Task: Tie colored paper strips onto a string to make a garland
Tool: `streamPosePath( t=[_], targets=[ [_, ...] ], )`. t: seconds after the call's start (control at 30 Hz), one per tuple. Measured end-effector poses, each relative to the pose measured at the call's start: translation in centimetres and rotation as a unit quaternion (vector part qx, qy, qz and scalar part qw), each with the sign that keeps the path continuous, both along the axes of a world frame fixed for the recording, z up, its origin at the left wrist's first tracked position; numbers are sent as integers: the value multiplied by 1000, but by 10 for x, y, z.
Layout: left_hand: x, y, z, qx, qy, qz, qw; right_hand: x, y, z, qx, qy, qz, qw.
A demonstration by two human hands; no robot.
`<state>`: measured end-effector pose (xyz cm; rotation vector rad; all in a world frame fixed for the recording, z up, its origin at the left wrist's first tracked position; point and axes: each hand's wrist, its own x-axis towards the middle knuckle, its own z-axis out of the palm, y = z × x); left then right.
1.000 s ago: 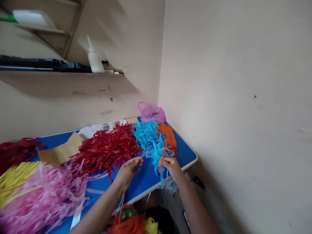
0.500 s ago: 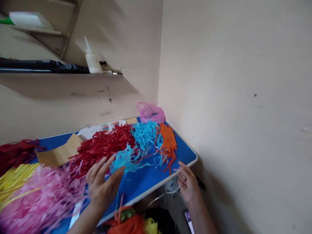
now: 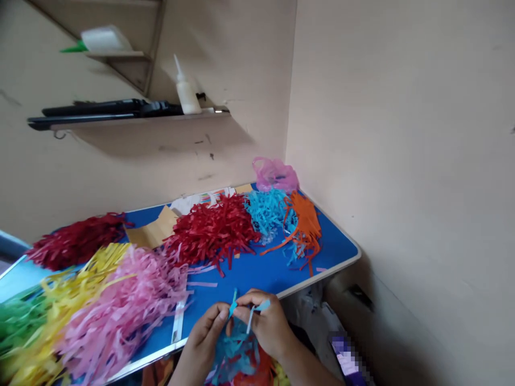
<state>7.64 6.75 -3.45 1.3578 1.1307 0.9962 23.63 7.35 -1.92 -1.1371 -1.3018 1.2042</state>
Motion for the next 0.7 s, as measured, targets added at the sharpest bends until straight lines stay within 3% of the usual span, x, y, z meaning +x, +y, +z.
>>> streamPosePath(
  t=[0.1,0.17,0.23,0.3,0.4,0.43,0.5,0.6,0.7],
  targets=[
    [-7,0,-7,12,33,-5,999,-4,0,-5,5,-23,14,1000],
    [-10,0,-12,82,92,22,992,-8,-1,-7,24,-54,4,998],
    [-10,-1,-18,217,165,70,960,-14,-3,-8,58,-79,-30,995],
    [-10,-5,-21,344,215,118,906,-20,-5,-9,81,-80,-64,991],
    [-8,-11,-22,421,227,143,866,-26,-7,-13,50,-40,-57,996],
    [-8,-12,-20,414,222,135,872,-27,-7,-15,29,-26,-46,998],
    [-13,-13,-15,336,209,97,913,-24,-5,-20,-4,-11,-21,1000],
    [-30,-11,-3,113,155,16,981,-6,8,-29,-42,-14,19,999],
    [-49,-8,0,-9,54,-21,998,19,21,-29,-61,-11,-16,998]
  ],
)
